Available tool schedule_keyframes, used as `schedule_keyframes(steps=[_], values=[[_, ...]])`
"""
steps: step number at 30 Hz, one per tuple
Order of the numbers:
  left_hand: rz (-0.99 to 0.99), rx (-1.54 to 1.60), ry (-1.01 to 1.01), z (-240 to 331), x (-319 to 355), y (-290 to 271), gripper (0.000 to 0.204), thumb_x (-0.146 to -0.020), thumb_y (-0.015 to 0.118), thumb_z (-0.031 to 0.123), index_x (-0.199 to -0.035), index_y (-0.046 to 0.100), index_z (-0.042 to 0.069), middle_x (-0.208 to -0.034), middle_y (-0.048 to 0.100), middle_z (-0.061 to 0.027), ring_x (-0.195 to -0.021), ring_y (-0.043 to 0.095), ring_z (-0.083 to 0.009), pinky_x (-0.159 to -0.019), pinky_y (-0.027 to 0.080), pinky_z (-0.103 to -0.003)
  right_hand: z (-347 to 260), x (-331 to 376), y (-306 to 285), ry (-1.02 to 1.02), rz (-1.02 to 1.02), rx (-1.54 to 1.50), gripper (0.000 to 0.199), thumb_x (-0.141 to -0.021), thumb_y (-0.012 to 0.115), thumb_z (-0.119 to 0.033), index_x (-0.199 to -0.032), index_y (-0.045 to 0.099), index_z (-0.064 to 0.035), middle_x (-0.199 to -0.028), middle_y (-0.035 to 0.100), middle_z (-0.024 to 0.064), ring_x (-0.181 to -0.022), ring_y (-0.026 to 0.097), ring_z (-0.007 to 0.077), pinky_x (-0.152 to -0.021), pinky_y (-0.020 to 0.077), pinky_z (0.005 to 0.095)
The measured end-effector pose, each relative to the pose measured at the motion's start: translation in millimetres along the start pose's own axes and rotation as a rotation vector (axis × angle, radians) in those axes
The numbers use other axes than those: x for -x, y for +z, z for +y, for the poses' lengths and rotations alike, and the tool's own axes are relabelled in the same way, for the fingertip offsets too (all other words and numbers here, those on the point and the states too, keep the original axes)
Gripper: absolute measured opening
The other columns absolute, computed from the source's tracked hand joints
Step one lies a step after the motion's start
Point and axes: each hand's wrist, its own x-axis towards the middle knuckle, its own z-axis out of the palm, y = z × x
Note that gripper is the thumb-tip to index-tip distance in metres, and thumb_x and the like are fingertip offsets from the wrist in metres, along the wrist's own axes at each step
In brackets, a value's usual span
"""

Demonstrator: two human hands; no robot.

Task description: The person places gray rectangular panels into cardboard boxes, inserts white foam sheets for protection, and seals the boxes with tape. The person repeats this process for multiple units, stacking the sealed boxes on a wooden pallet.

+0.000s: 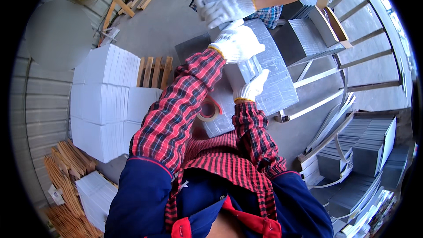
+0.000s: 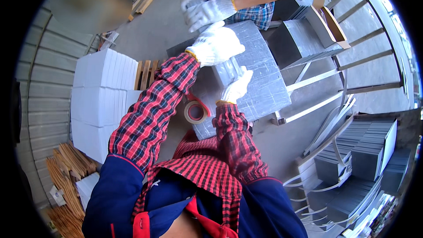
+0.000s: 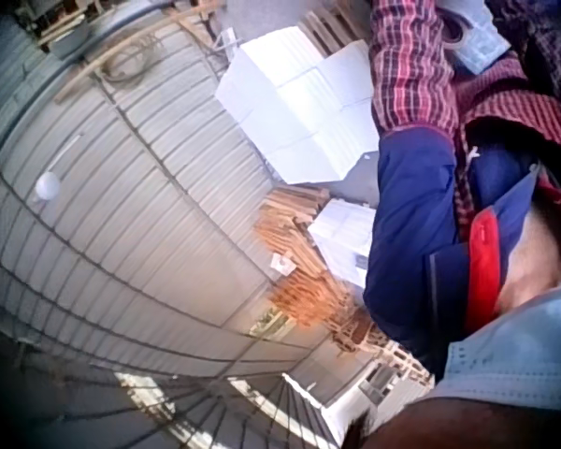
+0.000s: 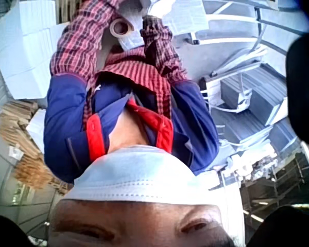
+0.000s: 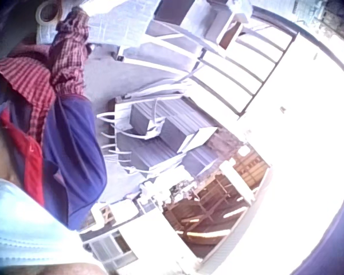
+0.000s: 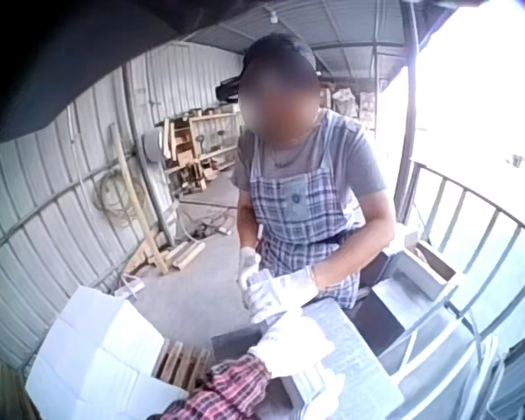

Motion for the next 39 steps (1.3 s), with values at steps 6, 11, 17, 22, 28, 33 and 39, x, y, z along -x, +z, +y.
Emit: schedule_keyframes(steps=[6, 11, 17, 22, 28, 33, 39], values=[[0.124, 0.03, 0.158, -9.2, -2.0, 5.0, 0.025, -0.087, 0.058, 0.024, -0.108, 0.072, 0.022, -0.105, 0.07, -0.0025, -0.103, 0.064, -0.0241, -0.102, 0.043, -0.05, -9.4, 18.5, 10.4, 0.033, -0.074, -0.087, 0.038, -0.098, 0.057, -0.039, -0.114, 0.067, -0.006, -0.107, 0.068, 0.0066, -0.095, 0.066, 0.0242, -0.085, 0.0537, 0.0392], [0.085, -0.014, 0.085, -32.1, 27.3, 4.8, 0.021, -0.085, 0.058, 0.026, -0.098, 0.074, 0.021, -0.098, 0.071, -0.0028, -0.099, 0.063, -0.0239, -0.098, 0.043, -0.05, 11.4, 9.9, 2.3, -0.231, -0.206, 0.601, 0.042, -0.106, 0.042, -0.031, -0.121, 0.068, -0.0016, -0.121, 0.07, 0.0134, -0.119, 0.06, 0.0265, -0.107, 0.0398, 0.0365], [0.112, -0.027, 0.152, -7.5, -11.2, -0.3, 0.018, -0.083, 0.06, 0.021, -0.097, 0.072, 0.02, -0.095, 0.069, -0.0008, -0.097, 0.062, -0.0234, -0.098, 0.041, -0.049, -1.6, -13.8, 5.6, -0.495, -0.179, 0.726, 0.034, -0.101, 0.041, -0.021, -0.117, 0.068, -0.0078, -0.116, 0.069, 0.0139, -0.112, 0.063, 0.0307, -0.101, 0.045, 0.0386], [0.044, 0.018, 0.125, -5.2, -9.3, -5.3, 0.018, -0.086, 0.061, 0.02, -0.097, 0.073, 0.015, -0.097, 0.07, -0.0051, -0.1, 0.062, -0.0272, -0.095, 0.043, -0.046, -40.1, -18.4, -22.9, -0.816, -0.496, 1.547, 0.03, -0.099, 0.043, -0.023, -0.117, 0.063, -0.0116, -0.115, 0.067, 0.0145, -0.103, 0.063, 0.035, -0.09, 0.0506, 0.0458], [0.058, -0.052, -0.268, 23.8, -13.7, -11.3, 0.025, -0.095, 0.059, 0.029, -0.106, 0.075, 0.015, -0.131, 0.062, -0.0109, -0.133, 0.045, -0.0356, -0.113, 0.031, -0.05, -100.8, -123.7, -234.8, -0.358, -0.882, 1.683, 0.062, -0.097, 0.042, -0.061, -0.117, 0.067, -0.0076, -0.119, 0.066, 0.0207, -0.111, 0.061, 0.0416, -0.095, 0.0489, 0.05], [0.053, -0.324, -0.765, 48.3, -9.8, -5.8, 0.047, -0.096, 0.056, 0.041, -0.135, 0.059, 0.014, -0.149, 0.045, -0.0127, -0.138, 0.039, -0.0367, -0.115, 0.029, -0.05, -244.6, -200.6, -491.4, 0.08, -0.647, 2.041, 0.052, -0.098, 0.047, -0.052, -0.125, 0.067, -0.0123, -0.123, 0.068, 0.0151, -0.117, 0.062, 0.0354, -0.101, 0.0474, 0.0447], [0.367, 0.142, -1.155, 118.1, 20.2, 44.5, 0.054, -0.103, 0.048, 0.041, -0.144, 0.048, 0.006, -0.156, 0.034, -0.0219, -0.143, 0.035, -0.0363, -0.115, 0.031, -0.045, -447.7, -197.8, -637.6, -0.038, -0.277, 2.335, 0.031, -0.086, 0.064, -0.031, -0.103, 0.072, -0.0069, -0.103, 0.072, 0.0194, -0.095, 0.07, 0.0366, -0.084, 0.0562, 0.0438]])
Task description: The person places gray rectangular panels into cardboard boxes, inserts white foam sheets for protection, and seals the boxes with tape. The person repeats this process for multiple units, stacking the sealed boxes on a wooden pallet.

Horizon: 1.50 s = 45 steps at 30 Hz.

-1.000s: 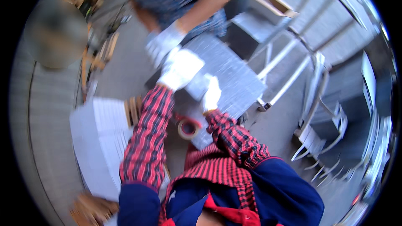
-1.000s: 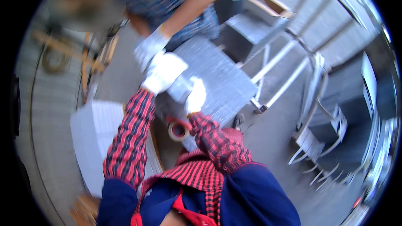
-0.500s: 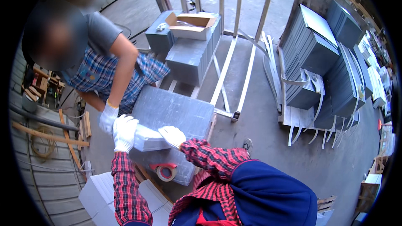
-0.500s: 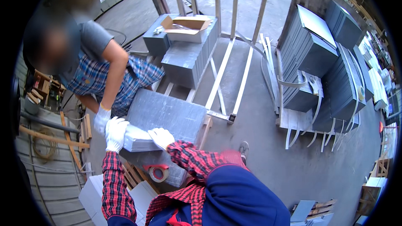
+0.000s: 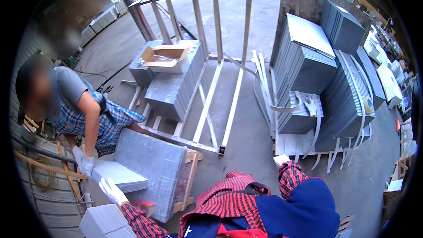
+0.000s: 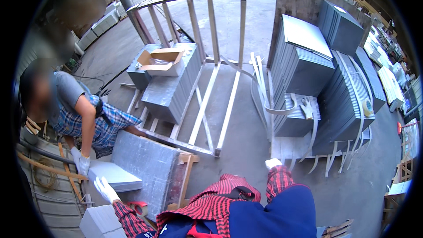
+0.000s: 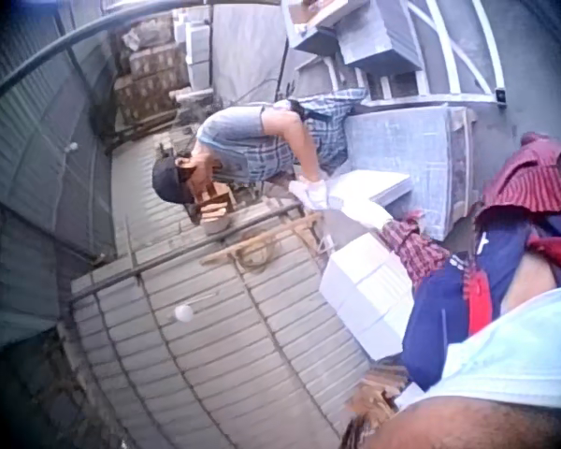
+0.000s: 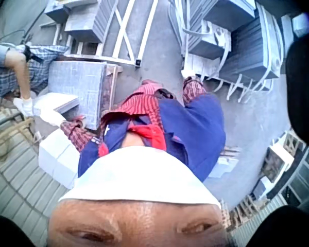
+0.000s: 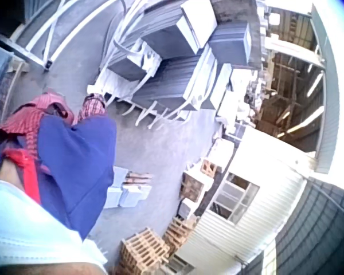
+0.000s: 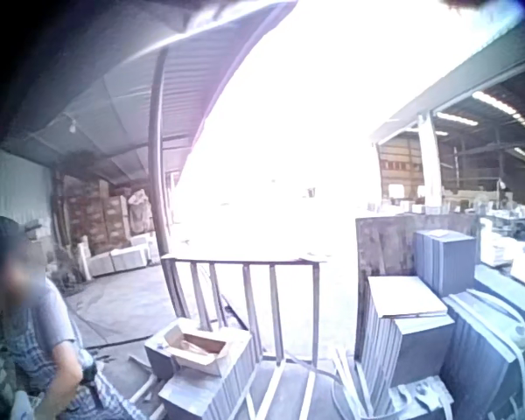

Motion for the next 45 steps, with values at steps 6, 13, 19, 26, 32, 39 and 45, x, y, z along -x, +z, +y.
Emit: schedule_keyframes(steps=[6, 13, 19, 26, 32, 39, 45], values=[[0.185, -0.263, -0.002, 73.6, 79.9, 36.3, 0.048, -0.101, 0.055, 0.031, -0.142, 0.05, 0.006, -0.156, 0.03, -0.0247, -0.141, 0.035, -0.0412, -0.115, 0.032, -0.049, 15.0, 16.7, -35.6, 0.091, 0.257, -0.092, 0.02, -0.085, 0.065, -0.023, -0.098, 0.071, -0.0094, -0.09, 0.072, 0.0188, -0.086, 0.07, 0.0378, -0.079, 0.0562, 0.0482], [-0.609, 0.389, 0.367, 195.8, 112.8, 157.3, 0.032, -0.095, 0.062, 0.022, -0.121, 0.066, 0.005, -0.134, 0.059, -0.0186, -0.123, 0.056, -0.0341, -0.107, 0.042, -0.042, -94.9, -31.7, -75.6, 0.147, 0.159, -0.488, 0.049, -0.102, 0.037, -0.044, -0.111, 0.071, -0.0095, -0.106, 0.071, 0.02, -0.098, 0.068, 0.0389, -0.091, 0.0504, 0.0483], [-1.386, 0.427, 0.95, 358.5, 160.5, 191.6, 0.038, -0.098, 0.057, 0.033, -0.124, 0.064, 0.005, -0.124, 0.065, -0.0135, -0.117, 0.061, -0.0293, -0.102, 0.047, -0.036, -47.3, 0.9, -139.2, 0.492, 0.39, -0.709, 0.069, -0.099, 0.035, -0.061, -0.111, 0.072, -0.004, -0.116, 0.068, 0.0215, -0.112, 0.063, 0.039, -0.1, 0.0453, 0.0466], [-1.301, 0.602, 1.119, 478.4, 175.3, 234.3, 0.038, -0.097, 0.06, 0.032, -0.125, 0.063, 0.007, -0.129, 0.063, -0.0138, -0.123, 0.058, -0.0304, -0.105, 0.045, -0.036, 97.2, -11.8, -154.9, 0.774, 0.567, -0.54, 0.051, -0.104, 0.034, -0.043, -0.114, 0.068, -0.0074, -0.11, 0.069, 0.0233, -0.104, 0.064, 0.0433, -0.091, 0.0491, 0.0525], [-1.462, 0.516, 1.074, 619.1, 202.1, 260.2, 0.047, -0.099, 0.055, 0.038, -0.137, 0.056, 0.01, -0.14, 0.055, -0.0131, -0.131, 0.051, -0.0302, -0.111, 0.039, -0.037, 223.5, -44.2, -294.1, 0.845, 1.175, -0.933, 0.046, -0.096, 0.058, -0.045, -0.122, 0.066, -0.0081, -0.114, 0.069, 0.0179, -0.111, 0.063, 0.0346, -0.097, 0.0469, 0.0445], [-1.555, 0.451, 1.154, 801.5, 292.1, 325.1, 0.057, -0.1, 0.05, 0.046, -0.145, 0.047, 0.012, -0.153, 0.041, -0.0184, -0.139, 0.043, -0.0359, -0.116, 0.033, -0.039, 379.5, -98.2, -456.2, 0.949, 1.265, -0.595, 0.055, -0.094, 0.061, -0.046, -0.134, 0.057, -0.0078, -0.135, 0.057, 0.0204, -0.127, 0.052, 0.0352, -0.107, 0.0403, 0.0443], [-1.497, 0.444, 1.103, 923.5, 344.2, 388.2, 0.075, -0.095, 0.056, 0.05, -0.154, 0.031, 0.011, -0.161, 0.021, -0.027, -0.145, 0.031, -0.0432, -0.118, 0.028, -0.043, 503.9, -140.9, -488.0, 1.12, 1.096, -0.544, 0.067, -0.092, 0.058, -0.054, -0.145, 0.046, -0.0148, -0.15, 0.042, 0.0215, -0.136, 0.042, 0.04, -0.109, 0.038, 0.051]])
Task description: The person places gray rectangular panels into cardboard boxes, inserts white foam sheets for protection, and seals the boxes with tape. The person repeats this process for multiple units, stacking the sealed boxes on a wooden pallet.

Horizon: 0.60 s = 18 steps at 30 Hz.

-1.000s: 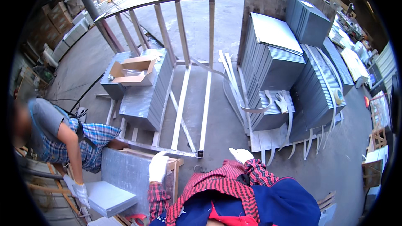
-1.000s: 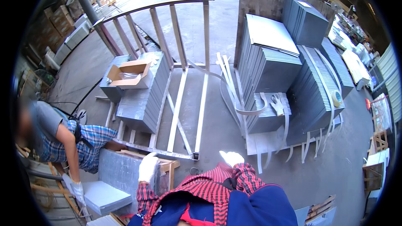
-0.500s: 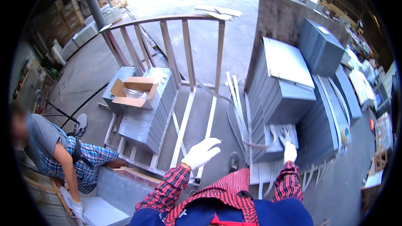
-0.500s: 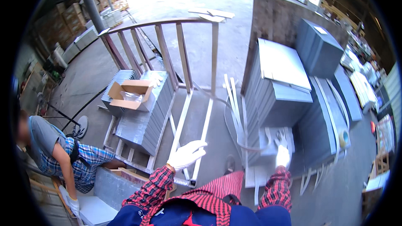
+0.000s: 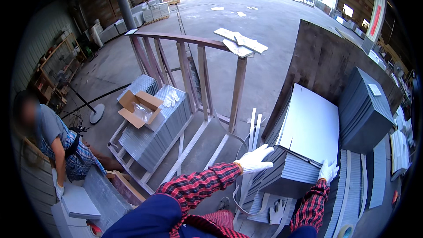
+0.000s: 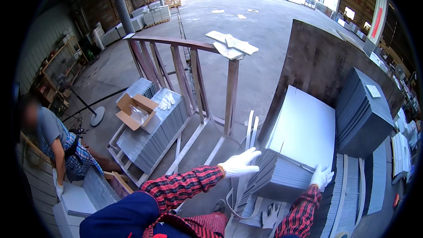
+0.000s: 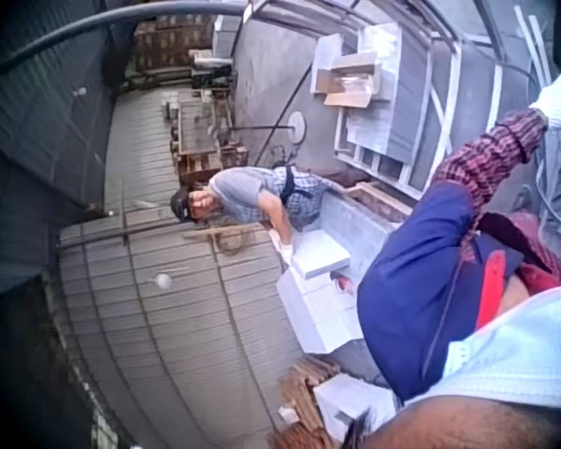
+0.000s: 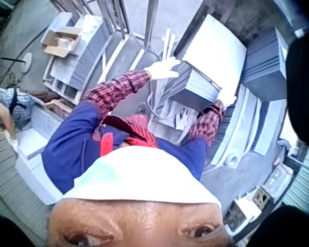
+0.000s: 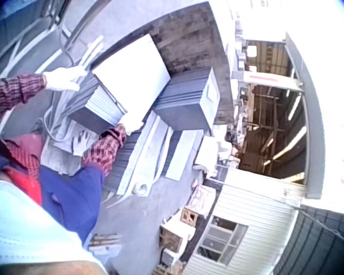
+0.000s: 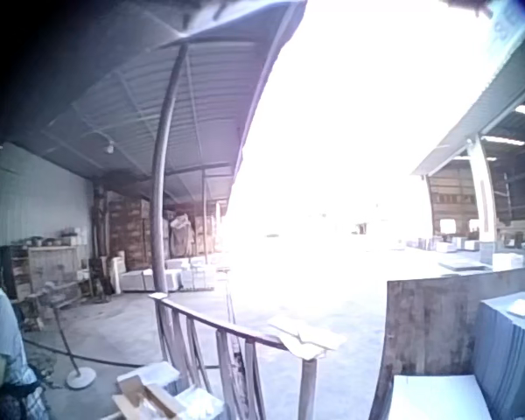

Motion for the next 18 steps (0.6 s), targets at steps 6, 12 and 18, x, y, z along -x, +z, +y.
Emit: schedule_keyframes(steps=[6, 12, 18], values=[[0.081, 0.12, -0.067, 7.0, -84.1, 23.1, 0.086, -0.091, 0.059, 0.05, -0.157, 0.022, 0.009, -0.161, 0.015, -0.0302, -0.149, 0.021, -0.0447, -0.12, 0.024, -0.047, -9.1, -29.3, -5.9, -0.046, -0.134, -0.123, 0.067, -0.09, 0.058, -0.053, -0.143, 0.051, -0.0114, -0.138, 0.054, 0.0227, -0.124, 0.054, 0.0406, -0.104, 0.0429, 0.0491], [0.109, 0.271, -0.06, 13.5, -103.5, 39.6, 0.082, -0.092, 0.058, 0.05, -0.156, 0.026, 0.009, -0.158, 0.025, -0.0278, -0.148, 0.023, -0.0414, -0.12, 0.022, -0.046, 3.7, -38.2, -13.3, -0.077, -0.177, -0.217, 0.058, -0.092, 0.06, -0.052, -0.128, 0.064, -0.0062, -0.13, 0.061, 0.0191, -0.118, 0.059, 0.0371, -0.102, 0.045, 0.045], [0.29, 0.59, -0.047, 38.3, -89.3, 18.3, 0.075, -0.092, 0.063, 0.043, -0.151, 0.037, 0.004, -0.153, 0.035, -0.025, -0.144, 0.032, -0.0359, -0.117, 0.028, -0.043, -18.1, -34.3, -65.2, -0.136, -0.01, -0.637, 0.044, -0.096, 0.064, -0.03, -0.121, 0.064, 0.0056, -0.119, 0.066, 0.0191, -0.11, 0.063, 0.0293, -0.097, 0.0477, 0.0385]])
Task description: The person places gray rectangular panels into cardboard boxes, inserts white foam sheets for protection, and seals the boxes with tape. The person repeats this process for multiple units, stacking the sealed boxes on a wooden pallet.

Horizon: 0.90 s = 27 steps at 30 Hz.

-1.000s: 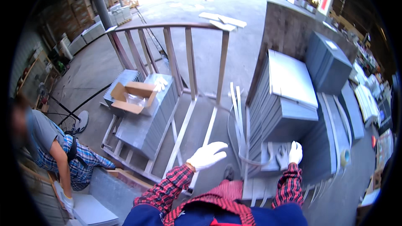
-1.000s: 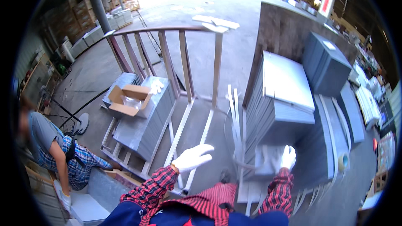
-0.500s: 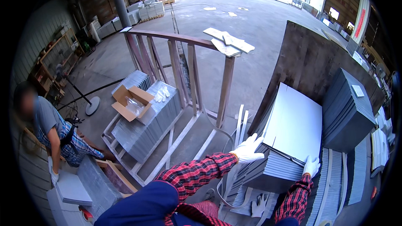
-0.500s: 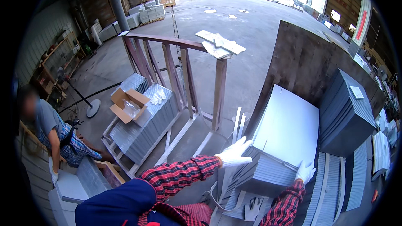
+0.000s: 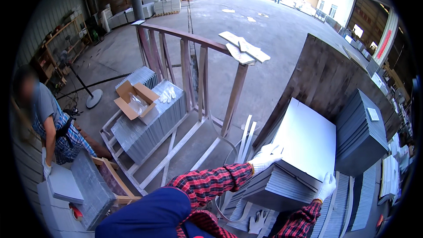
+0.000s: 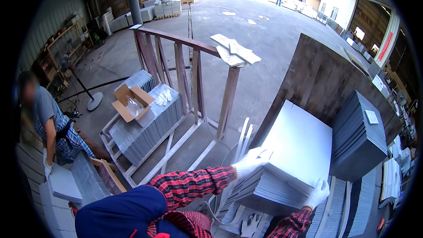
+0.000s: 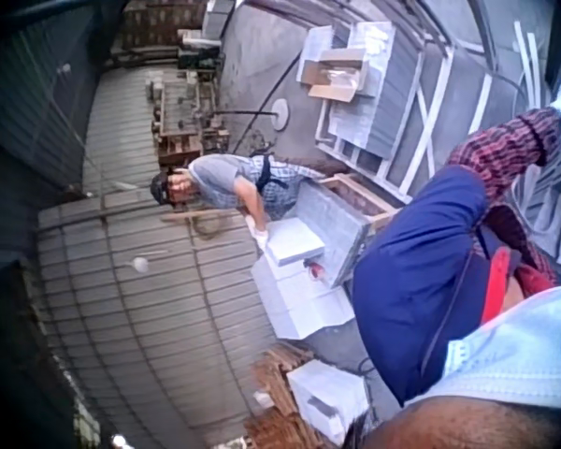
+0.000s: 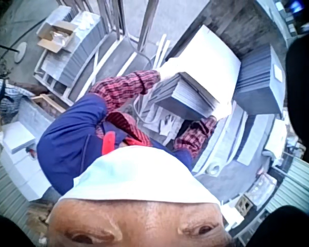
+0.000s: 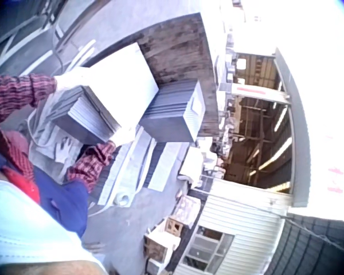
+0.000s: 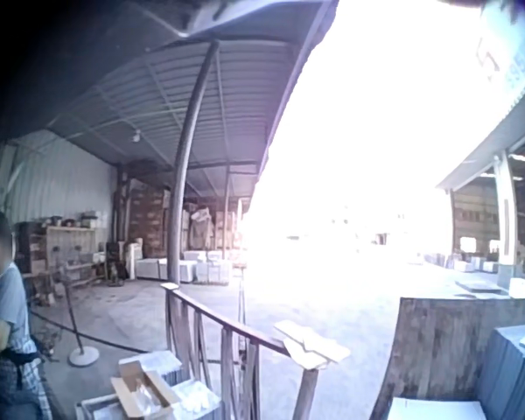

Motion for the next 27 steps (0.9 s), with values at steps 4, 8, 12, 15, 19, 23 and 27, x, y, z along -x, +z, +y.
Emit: schedule_keyframes(steps=[4, 8, 12, 15, 19, 23, 27], values=[[0.338, -0.032, 0.03, 5.2, 1.4, -18.1, 0.064, -0.091, 0.066, 0.044, -0.134, 0.058, -0.003, -0.126, 0.061, -0.0269, -0.121, 0.057, -0.0323, -0.103, 0.044, -0.039, -76.7, 12.8, -22.7, 0.07, 0.145, -0.604, 0.029, -0.1, 0.061, -0.021, -0.12, 0.063, 0.0007, -0.111, 0.064, 0.0088, -0.1, 0.061, 0.0166, -0.088, 0.0493, 0.0314], [0.494, -0.247, 0.153, 34.7, 61.7, -61.0, 0.055, -0.083, 0.075, 0.037, -0.128, 0.064, 0.008, -0.121, 0.052, -0.0153, -0.116, 0.055, -0.0287, -0.103, 0.046, -0.038, -147.0, 53.1, -38.7, -0.112, 0.058, -0.528, 0.025, -0.101, 0.058, -0.022, -0.114, 0.064, -0.0009, -0.094, 0.063, 0.0053, -0.084, 0.059, 0.0115, -0.077, 0.0475, 0.0275], [0.639, -0.334, 0.297, 40.0, 154.4, -126.8, 0.055, -0.077, 0.082, 0.026, -0.126, 0.064, 0.009, -0.117, 0.052, -0.0124, -0.115, 0.056, -0.0273, -0.102, 0.046, -0.037, -213.1, 110.7, -37.2, -0.252, -0.21, -0.522, 0.027, -0.101, 0.056, -0.025, -0.11, 0.064, -0.0008, -0.072, 0.057, 0.0014, -0.065, 0.053, 0.0074, -0.065, 0.0409, 0.0241], [0.867, -0.508, 0.255, 39.1, 235.6, -170.5, 0.044, -0.076, 0.083, 0.02, -0.115, 0.067, 0.009, -0.112, 0.055, -0.0096, -0.11, 0.058, -0.0241, -0.097, 0.048, -0.036, -254.6, 166.0, -4.6, -0.39, -0.39, -0.573, 0.035, -0.103, 0.054, -0.032, -0.116, 0.063, -0.0001, -0.065, 0.052, 0.0, -0.056, 0.047, 0.006, -0.055, 0.0363, 0.0221], [1.237, -0.545, 0.135, 15.6, 366.9, -214.3, 0.03, -0.074, 0.083, 0.01, -0.1, 0.068, 0.008, -0.101, 0.058, -0.0056, -0.098, 0.06, -0.0218, -0.09, 0.049, -0.034, -306.7, 265.9, 35.2, -0.522, -0.729, -0.617, 0.033, -0.101, 0.056, -0.027, -0.117, 0.062, 0.0006, -0.082, 0.058, 0.0046, -0.065, 0.051, 0.0084, -0.059, 0.0404, 0.0237], [1.547, -0.62, 0.049, 3.9, 528.7, -230.9, 0.028, -0.074, 0.084, 0.014, -0.096, 0.068, 0.012, -0.096, 0.055, -0.0058, -0.09, 0.06, -0.0225, -0.079, 0.05, -0.034, -348.7, 398.5, 33.5, -0.565, -1.146, -0.614, 0.032, -0.099, 0.057, -0.023, -0.121, 0.06, -0.0003, -0.088, 0.059, 0.0063, -0.071, 0.054, 0.0112, -0.062, 0.0429, 0.0241], [1.747, -0.696, -0.005, 7.0, 685.4, -229.9, 0.028, -0.074, 0.082, 0.012, -0.098, 0.068, 0.012, -0.094, 0.057, -0.0045, -0.089, 0.061, -0.0208, -0.08, 0.049, -0.034, -367.0, 521.4, 5.1, -0.645, -1.424, -0.598, 0.042, -0.095, 0.061, -0.029, -0.123, 0.059, 0.0028, -0.083, 0.061, 0.0073, -0.062, 0.054, 0.0124, -0.059, 0.0439, 0.0259]])
